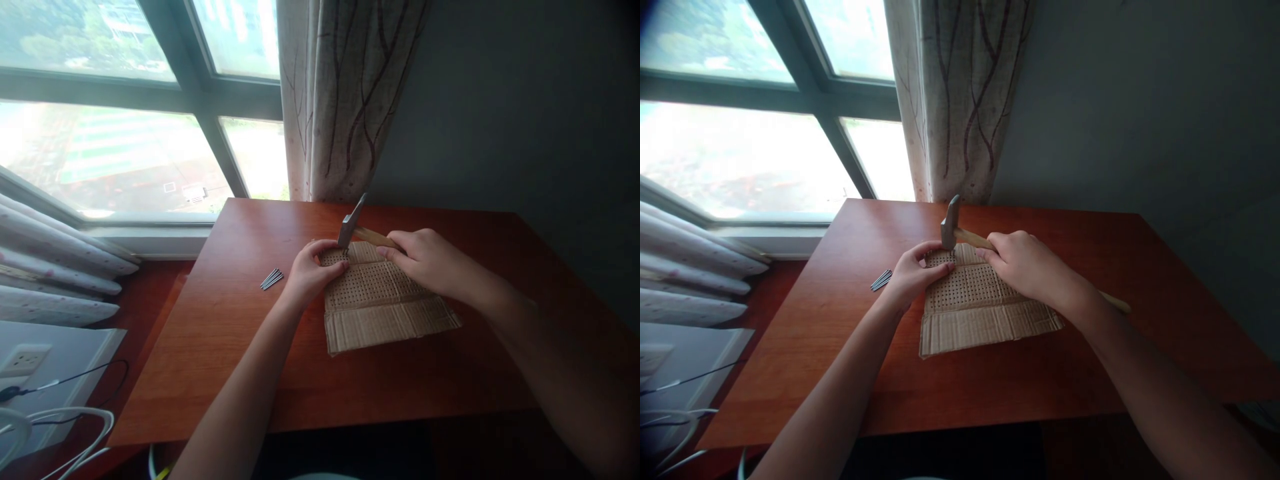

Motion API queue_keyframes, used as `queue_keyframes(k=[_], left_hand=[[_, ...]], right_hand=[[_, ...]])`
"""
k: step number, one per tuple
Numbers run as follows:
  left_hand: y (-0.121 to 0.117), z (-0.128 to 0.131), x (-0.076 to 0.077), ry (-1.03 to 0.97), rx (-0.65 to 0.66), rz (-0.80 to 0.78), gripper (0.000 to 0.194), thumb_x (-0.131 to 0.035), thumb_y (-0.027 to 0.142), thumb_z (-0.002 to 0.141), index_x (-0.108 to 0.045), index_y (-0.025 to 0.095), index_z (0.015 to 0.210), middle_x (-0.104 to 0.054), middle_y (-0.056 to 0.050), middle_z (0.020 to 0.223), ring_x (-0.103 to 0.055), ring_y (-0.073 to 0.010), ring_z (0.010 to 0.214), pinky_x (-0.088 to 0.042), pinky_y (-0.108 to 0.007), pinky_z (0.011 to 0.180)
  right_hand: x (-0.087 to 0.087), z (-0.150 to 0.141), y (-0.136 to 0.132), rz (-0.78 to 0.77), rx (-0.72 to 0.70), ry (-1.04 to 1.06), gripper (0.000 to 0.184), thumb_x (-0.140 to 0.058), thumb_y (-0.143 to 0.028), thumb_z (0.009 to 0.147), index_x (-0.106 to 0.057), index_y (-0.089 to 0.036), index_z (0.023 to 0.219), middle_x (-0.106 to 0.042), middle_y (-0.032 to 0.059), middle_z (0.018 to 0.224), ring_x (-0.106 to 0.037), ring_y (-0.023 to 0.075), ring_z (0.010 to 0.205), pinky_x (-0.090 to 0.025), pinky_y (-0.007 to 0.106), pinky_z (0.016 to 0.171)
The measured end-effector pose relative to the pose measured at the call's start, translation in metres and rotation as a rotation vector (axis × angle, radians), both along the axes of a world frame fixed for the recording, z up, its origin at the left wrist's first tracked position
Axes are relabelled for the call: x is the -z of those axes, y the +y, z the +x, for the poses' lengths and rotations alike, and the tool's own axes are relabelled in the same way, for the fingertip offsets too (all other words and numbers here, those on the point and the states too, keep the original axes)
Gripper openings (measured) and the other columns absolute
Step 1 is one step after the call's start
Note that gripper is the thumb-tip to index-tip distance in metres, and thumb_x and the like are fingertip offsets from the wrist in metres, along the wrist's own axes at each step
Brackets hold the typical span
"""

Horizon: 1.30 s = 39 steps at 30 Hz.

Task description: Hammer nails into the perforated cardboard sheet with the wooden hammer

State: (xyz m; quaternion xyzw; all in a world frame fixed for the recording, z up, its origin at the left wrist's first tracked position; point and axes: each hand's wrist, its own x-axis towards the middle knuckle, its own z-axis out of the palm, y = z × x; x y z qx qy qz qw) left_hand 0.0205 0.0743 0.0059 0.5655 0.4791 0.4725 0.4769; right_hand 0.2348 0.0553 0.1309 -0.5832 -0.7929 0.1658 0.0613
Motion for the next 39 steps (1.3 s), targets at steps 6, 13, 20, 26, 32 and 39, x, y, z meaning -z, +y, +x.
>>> queue_keyframes(k=[6, 13, 20, 26, 32, 39], left_hand=[[0.0, 0.001, 0.0, -0.018, -0.001, -0.019, 0.037, -0.084, 0.028, 0.068, -0.074, 0.019, 0.102, -0.072, -0.008, 0.108, -0.069, -0.0242, 0.103, -0.057, -0.041, 0.093], [-0.002, 0.001, -0.004, -0.014, 0.005, -0.02, 0.036, -0.083, 0.027, 0.069, -0.075, 0.02, 0.103, -0.073, -0.008, 0.108, -0.068, -0.0242, 0.103, -0.057, -0.04, 0.093], [-0.003, 0.0, -0.005, 0.044, 0.003, -0.01, 0.033, -0.081, 0.027, 0.071, -0.075, 0.021, 0.102, -0.072, -0.007, 0.102, -0.069, -0.0224, 0.099, -0.057, -0.038, 0.09], [-0.003, 0.0, -0.005, 0.036, 0.009, -0.007, 0.032, -0.081, 0.027, 0.071, -0.074, 0.021, 0.102, -0.072, -0.006, 0.1, -0.068, -0.0217, 0.096, -0.057, -0.036, 0.087], [-0.006, 0.0, -0.012, 0.065, 0.006, -0.042, 0.034, -0.08, 0.027, 0.071, -0.074, 0.021, 0.104, -0.071, -0.006, 0.101, -0.067, -0.0213, 0.094, -0.057, -0.033, 0.082], [-0.007, -0.003, -0.013, 0.113, 0.038, 0.051, 0.035, -0.078, 0.029, 0.075, -0.074, 0.023, 0.109, -0.066, -0.008, 0.125, -0.064, -0.0241, 0.111, -0.055, -0.033, 0.088]], right_hand=[[0.004, 0.0, 0.0, 0.015, 0.0, 0.014, 0.036, -0.047, -0.044, 0.098, -0.044, -0.022, 0.07, -0.054, -0.001, 0.063, -0.046, 0.0136, 0.057, -0.027, 0.03, 0.057], [0.003, 0.001, -0.002, 0.03, 0.016, 0.075, 0.035, -0.051, -0.042, 0.097, -0.047, -0.022, 0.069, -0.052, -0.0021, 0.06, -0.046, 0.0131, 0.055, -0.027, 0.031, 0.056], [0.01, 0.028, -0.006, 0.296, 0.234, 0.56, 0.035, -0.063, -0.047, 0.091, -0.046, -0.025, 0.07, -0.04, -0.0042, 0.06, -0.038, 0.0131, 0.053, -0.027, 0.031, 0.052], [0.038, 0.047, 0.007, 0.382, 0.384, 0.949, 0.045, -0.052, -0.057, 0.095, -0.036, -0.027, 0.064, -0.029, -0.0054, 0.053, -0.029, 0.0134, 0.044, -0.023, 0.033, 0.047], [0.058, 0.056, 0.008, 0.451, 0.458, 0.886, 0.047, -0.05, -0.06, 0.093, -0.033, -0.028, 0.064, -0.033, -0.0027, 0.055, -0.034, 0.0159, 0.049, -0.03, 0.036, 0.05], [0.066, 0.072, 0.011, 0.543, 0.417, 0.949, 0.047, -0.055, -0.059, 0.091, -0.041, -0.027, 0.06, -0.042, -0.0001, 0.062, -0.049, 0.019, 0.06, -0.045, 0.038, 0.059]])
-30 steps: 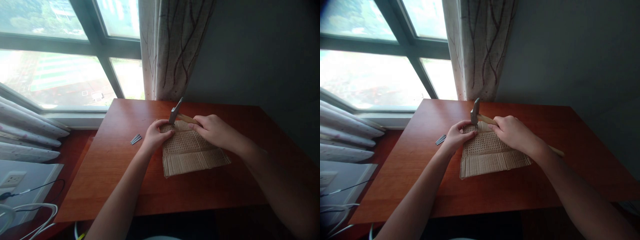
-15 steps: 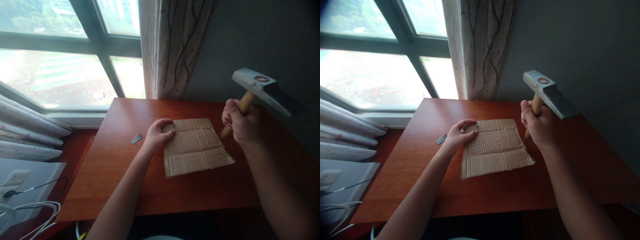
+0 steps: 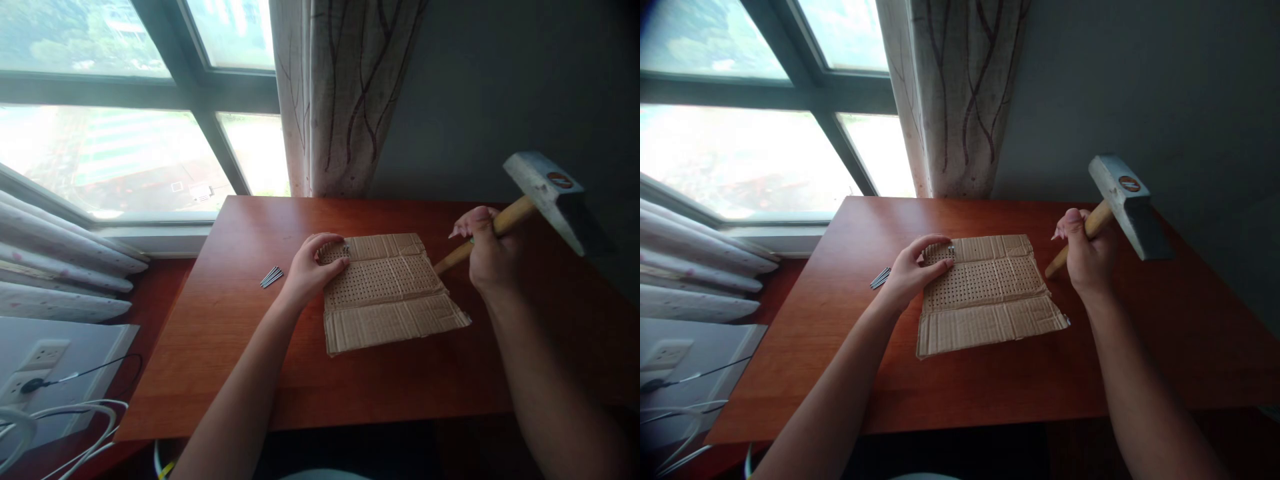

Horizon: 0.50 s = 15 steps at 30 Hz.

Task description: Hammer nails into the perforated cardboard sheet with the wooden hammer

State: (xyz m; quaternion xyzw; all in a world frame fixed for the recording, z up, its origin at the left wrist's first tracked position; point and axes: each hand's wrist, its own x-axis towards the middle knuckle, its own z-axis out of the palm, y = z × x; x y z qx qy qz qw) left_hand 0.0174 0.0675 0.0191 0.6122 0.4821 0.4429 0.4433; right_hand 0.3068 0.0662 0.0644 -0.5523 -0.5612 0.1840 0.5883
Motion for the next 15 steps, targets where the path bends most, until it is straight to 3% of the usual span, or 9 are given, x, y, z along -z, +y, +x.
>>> queue_keyframes(k=[2, 4, 7, 10, 15], left_hand=[[0.0, 0.0, -0.001, 0.004, -0.025, 0.044, 0.037, -0.077, 0.03, 0.078, -0.073, 0.024, 0.113, -0.063, -0.009, 0.134, -0.062, -0.0251, 0.118, -0.055, -0.033, 0.089], [0.001, -0.001, -0.003, 0.006, -0.088, 0.081, 0.041, -0.074, 0.033, 0.081, -0.069, 0.025, 0.121, -0.061, -0.01, 0.137, -0.061, -0.0246, 0.119, -0.055, -0.031, 0.087], [0.002, -0.012, -0.009, 0.076, -0.18, 0.15, 0.046, -0.067, 0.037, 0.087, -0.063, 0.024, 0.13, -0.062, -0.012, 0.138, -0.063, -0.0234, 0.117, -0.057, -0.031, 0.084], [0.001, -0.041, -0.013, 0.35, -0.239, 0.196, 0.036, -0.062, 0.038, 0.089, -0.068, 0.022, 0.121, -0.071, -0.011, 0.122, -0.067, -0.024, 0.106, -0.056, -0.034, 0.083], [-0.007, -0.096, -0.009, 0.908, -0.289, 0.08, 0.025, -0.059, 0.039, 0.086, -0.076, 0.026, 0.099, -0.077, -0.007, 0.094, -0.071, -0.0267, 0.081, -0.051, -0.035, 0.073]], right_hand=[[0.0, 0.003, 0.0, -0.061, -0.019, 0.044, 0.047, -0.055, -0.06, 0.091, -0.039, -0.028, 0.061, -0.038, -0.0013, 0.059, -0.045, 0.0177, 0.054, -0.041, 0.036, 0.053], [0.001, 0.004, -0.001, -0.114, -0.002, 0.108, 0.049, -0.057, -0.062, 0.087, -0.034, -0.028, 0.061, -0.03, -0.0039, 0.054, -0.033, 0.015, 0.045, -0.029, 0.034, 0.045], [0.001, 0.003, -0.001, -0.134, 0.041, 0.13, 0.051, -0.06, -0.064, 0.083, -0.031, -0.028, 0.061, -0.027, -0.0049, 0.051, -0.026, 0.0139, 0.043, -0.021, 0.035, 0.046], [-0.001, 0.003, -0.003, -0.127, 0.012, 0.148, 0.049, -0.059, -0.059, 0.086, -0.031, -0.028, 0.061, -0.028, -0.0044, 0.053, -0.027, 0.0139, 0.045, -0.022, 0.036, 0.048], [-0.005, 0.011, -0.004, -0.112, 0.048, 0.17, 0.043, -0.056, -0.052, 0.089, -0.032, -0.028, 0.064, -0.029, -0.0049, 0.054, -0.028, 0.0136, 0.046, -0.023, 0.037, 0.048]])
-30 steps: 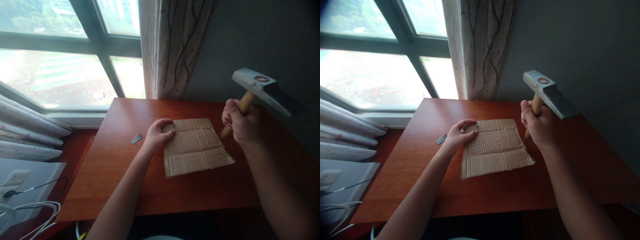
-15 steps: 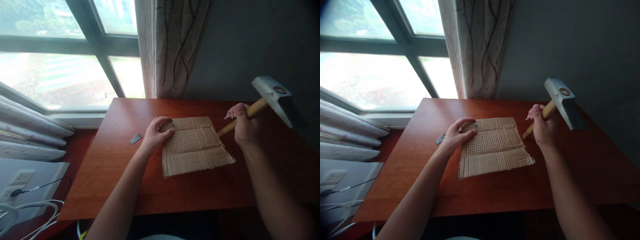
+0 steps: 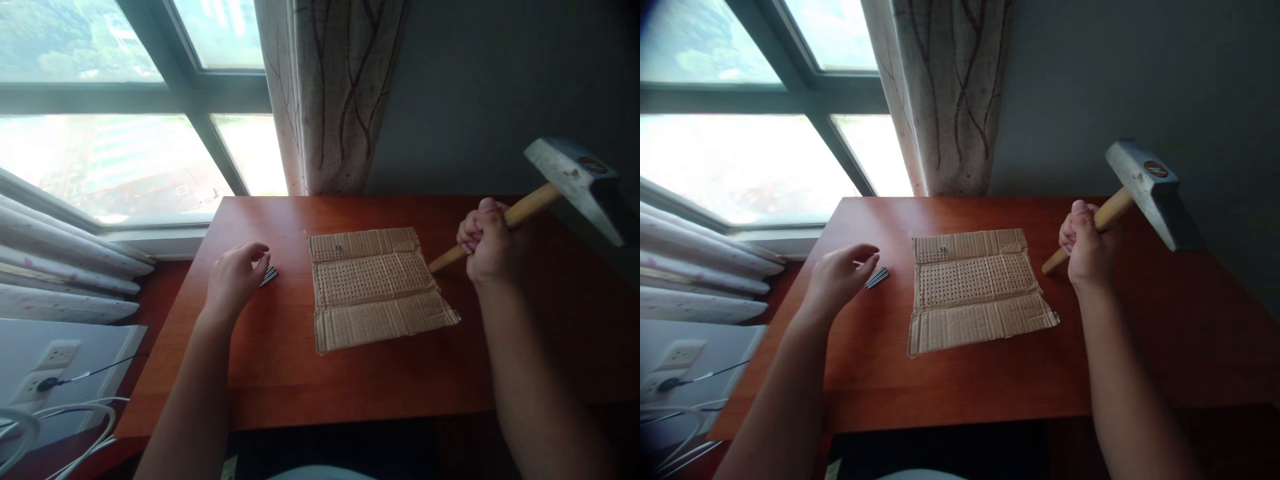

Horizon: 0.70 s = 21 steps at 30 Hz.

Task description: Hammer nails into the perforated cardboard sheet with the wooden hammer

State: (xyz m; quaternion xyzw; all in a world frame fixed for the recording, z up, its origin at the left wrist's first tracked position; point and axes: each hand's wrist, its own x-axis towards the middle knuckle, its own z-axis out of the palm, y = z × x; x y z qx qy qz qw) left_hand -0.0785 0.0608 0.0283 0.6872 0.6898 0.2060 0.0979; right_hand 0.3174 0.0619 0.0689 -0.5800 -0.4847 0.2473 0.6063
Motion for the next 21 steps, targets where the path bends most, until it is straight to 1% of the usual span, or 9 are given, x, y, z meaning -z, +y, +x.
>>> queue_keyframes(k=[2, 4, 7, 11, 17, 21], left_hand=[[-0.003, -0.012, 0.004, 0.127, -0.004, -0.061, 0.024, -0.058, 0.04, 0.085, -0.076, 0.028, 0.093, -0.078, -0.006, 0.09, -0.07, -0.0275, 0.079, -0.048, -0.034, 0.067], [-0.005, -0.016, 0.006, 0.194, -0.004, -0.096, 0.024, -0.058, 0.041, 0.084, -0.077, 0.029, 0.09, -0.078, -0.006, 0.088, -0.07, -0.0279, 0.079, -0.045, -0.032, 0.063], [-0.006, -0.012, 0.005, 0.23, 0.004, -0.181, 0.028, -0.055, 0.043, 0.085, -0.077, 0.028, 0.089, -0.077, -0.007, 0.088, -0.069, -0.0275, 0.079, -0.041, -0.031, 0.06], [-0.003, -0.005, 0.0, 0.295, 0.007, -0.309, 0.031, -0.05, 0.042, 0.086, -0.076, 0.025, 0.09, -0.077, -0.009, 0.09, -0.068, -0.0279, 0.08, -0.038, -0.032, 0.06], [-0.002, -0.004, -0.001, 0.364, -0.016, -0.34, 0.03, -0.048, 0.039, 0.087, -0.075, 0.027, 0.091, -0.075, -0.01, 0.093, -0.067, -0.0306, 0.082, -0.036, -0.034, 0.059], [-0.001, 0.0, 0.0, 0.433, 0.012, -0.318, 0.03, -0.047, 0.038, 0.087, -0.074, 0.025, 0.089, -0.075, -0.012, 0.093, -0.068, -0.0315, 0.082, -0.037, -0.034, 0.058]], right_hand=[[0.0, 0.003, 0.0, 0.034, -0.004, 0.051, 0.041, -0.058, -0.049, 0.089, -0.033, -0.028, 0.064, -0.028, -0.0054, 0.054, -0.026, 0.0123, 0.044, -0.021, 0.036, 0.048], [0.001, 0.006, 0.001, 0.06, -0.034, 0.102, 0.041, -0.06, -0.046, 0.09, -0.035, -0.027, 0.064, -0.029, -0.0057, 0.053, -0.026, 0.011, 0.044, -0.019, 0.035, 0.046], [0.004, 0.008, 0.005, 0.105, -0.065, 0.159, 0.044, -0.063, -0.045, 0.089, -0.035, -0.025, 0.061, -0.029, -0.0066, 0.051, -0.026, 0.0088, 0.041, -0.018, 0.032, 0.043], [0.01, 0.01, 0.012, 0.248, -0.047, 0.261, 0.047, -0.068, -0.044, 0.083, -0.035, -0.023, 0.057, -0.027, -0.0098, 0.044, -0.022, 0.0053, 0.034, -0.013, 0.026, 0.036], [0.013, 0.009, 0.011, 0.283, -0.067, 0.27, 0.046, -0.07, -0.041, 0.083, -0.037, -0.022, 0.057, -0.031, -0.01, 0.044, -0.025, 0.0045, 0.033, -0.015, 0.023, 0.034], [0.012, 0.007, 0.008, 0.296, -0.071, 0.264, 0.045, -0.069, -0.038, 0.084, -0.037, -0.022, 0.057, -0.031, -0.0099, 0.043, -0.025, 0.0048, 0.033, -0.015, 0.023, 0.033]])
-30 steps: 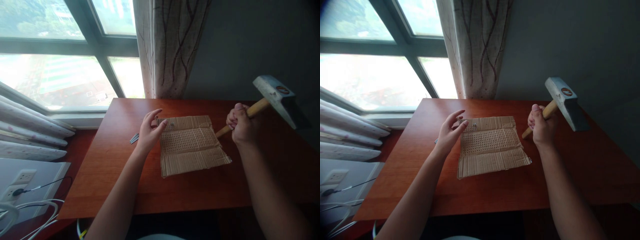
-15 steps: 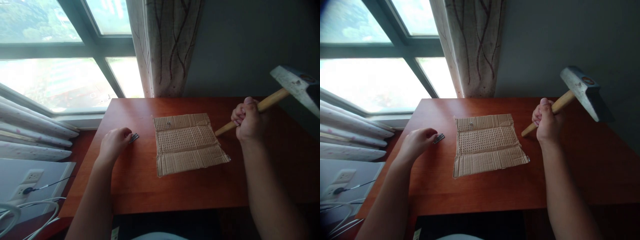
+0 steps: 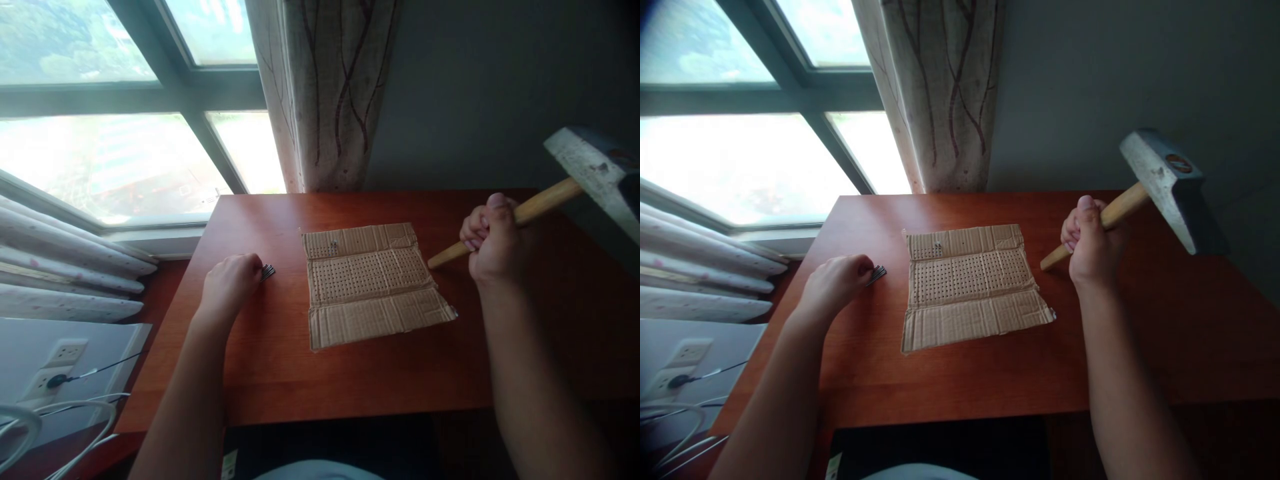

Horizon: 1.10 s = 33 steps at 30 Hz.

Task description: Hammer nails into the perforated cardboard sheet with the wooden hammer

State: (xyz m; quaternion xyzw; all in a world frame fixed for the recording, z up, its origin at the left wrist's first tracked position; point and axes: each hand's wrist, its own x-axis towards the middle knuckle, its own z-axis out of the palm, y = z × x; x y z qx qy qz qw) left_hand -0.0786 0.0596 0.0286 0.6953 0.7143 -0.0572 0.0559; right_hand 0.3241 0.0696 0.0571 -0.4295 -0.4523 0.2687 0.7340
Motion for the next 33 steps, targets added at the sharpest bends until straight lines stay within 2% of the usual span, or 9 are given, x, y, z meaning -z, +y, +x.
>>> queue_keyframes(k=[4, 7, 11, 13, 16, 18, 21, 26, 33], left_hand=[[0.001, -0.001, 0.002, -0.015, -0.008, 0.081, 0.024, -0.055, 0.041, 0.084, -0.072, 0.023, 0.085, -0.074, -0.011, 0.089, -0.067, -0.0298, 0.077, -0.037, -0.033, 0.056], [0.001, -0.004, 0.001, -0.19, -0.033, 0.282, 0.016, -0.061, 0.033, 0.08, -0.071, 0.023, 0.088, -0.073, -0.007, 0.085, -0.066, -0.0249, 0.075, -0.042, -0.032, 0.061], [0.0, 0.008, -0.012, -0.795, -0.058, 0.487, 0.016, -0.069, 0.03, 0.077, -0.071, 0.021, 0.09, -0.073, -0.004, 0.083, -0.068, -0.0189, 0.076, -0.052, -0.031, 0.071], [-0.002, 0.026, -0.022, -1.104, -0.039, 0.468, 0.017, -0.074, 0.031, 0.076, -0.07, 0.019, 0.087, -0.073, -0.004, 0.086, -0.069, -0.0176, 0.077, -0.054, -0.03, 0.072], [-0.003, 0.06, -0.034, -1.33, 0.06, 0.438, 0.016, -0.076, 0.029, 0.076, -0.071, 0.018, 0.087, -0.073, -0.004, 0.086, -0.069, -0.0162, 0.079, -0.056, -0.029, 0.074], [0.0, 0.079, -0.035, -1.343, 0.144, 0.446, 0.013, -0.075, 0.027, 0.079, -0.072, 0.018, 0.087, -0.074, -0.003, 0.085, -0.068, -0.0158, 0.081, -0.057, -0.03, 0.079], [0.007, 0.096, -0.027, -1.259, 0.218, 0.479, 0.009, -0.072, 0.026, 0.082, -0.073, 0.019, 0.088, -0.074, -0.003, 0.086, -0.067, -0.0156, 0.081, -0.055, -0.03, 0.079], [0.014, 0.099, -0.009, -1.102, 0.213, 0.522, 0.008, -0.068, 0.025, 0.085, -0.073, 0.02, 0.088, -0.074, -0.003, 0.086, -0.065, -0.0163, 0.079, -0.052, -0.03, 0.075], [0.014, 0.1, -0.003, -1.169, 0.186, 0.498, 0.008, -0.066, 0.024, 0.085, -0.071, 0.019, 0.087, -0.071, -0.002, 0.081, -0.06, -0.0141, 0.073, -0.049, -0.028, 0.071]], right_hand=[[0.001, 0.0, -0.001, 0.0, 0.005, 0.004, 0.045, -0.069, -0.038, 0.084, -0.037, -0.022, 0.056, -0.03, -0.0101, 0.043, -0.025, 0.0047, 0.033, -0.015, 0.023, 0.033], [0.002, 0.001, -0.002, 0.001, -0.001, 0.005, 0.047, -0.069, -0.04, 0.084, -0.036, -0.021, 0.055, -0.029, -0.0102, 0.042, -0.024, 0.0043, 0.032, -0.015, 0.023, 0.033], [0.002, 0.002, -0.002, -0.001, 0.008, 0.001, 0.049, -0.071, -0.041, 0.083, -0.035, -0.021, 0.054, -0.03, -0.01, 0.043, -0.025, 0.004, 0.032, -0.015, 0.023, 0.033], [0.002, 0.002, -0.001, -0.002, 0.008, 0.0, 0.049, -0.071, -0.04, 0.083, -0.035, -0.021, 0.054, -0.03, -0.0098, 0.043, -0.025, 0.0042, 0.032, -0.015, 0.023, 0.033], [0.002, 0.002, -0.001, -0.002, -0.001, 0.007, 0.048, -0.071, -0.04, 0.082, -0.036, -0.021, 0.055, -0.03, -0.01, 0.043, -0.025, 0.0043, 0.032, -0.015, 0.023, 0.033], [0.002, 0.001, -0.002, -0.005, -0.006, 0.008, 0.048, -0.071, -0.041, 0.082, -0.037, -0.021, 0.055, -0.03, -0.0102, 0.043, -0.025, 0.0041, 0.032, -0.014, 0.023, 0.033], [0.001, 0.001, -0.002, -0.005, -0.006, 0.002, 0.048, -0.07, -0.041, 0.083, -0.037, -0.021, 0.055, -0.03, -0.0099, 0.043, -0.024, 0.0045, 0.032, -0.015, 0.023, 0.033], [0.001, 0.0, -0.003, -0.007, 0.002, -0.005, 0.046, -0.068, -0.039, 0.084, -0.037, -0.022, 0.055, -0.031, -0.0095, 0.043, -0.025, 0.0051, 0.033, -0.014, 0.023, 0.033], [0.001, 0.001, -0.002, -0.018, 0.014, 0.007, 0.047, -0.07, -0.041, 0.081, -0.036, -0.022, 0.055, -0.031, -0.0097, 0.043, -0.025, 0.0045, 0.032, -0.015, 0.023, 0.033]])
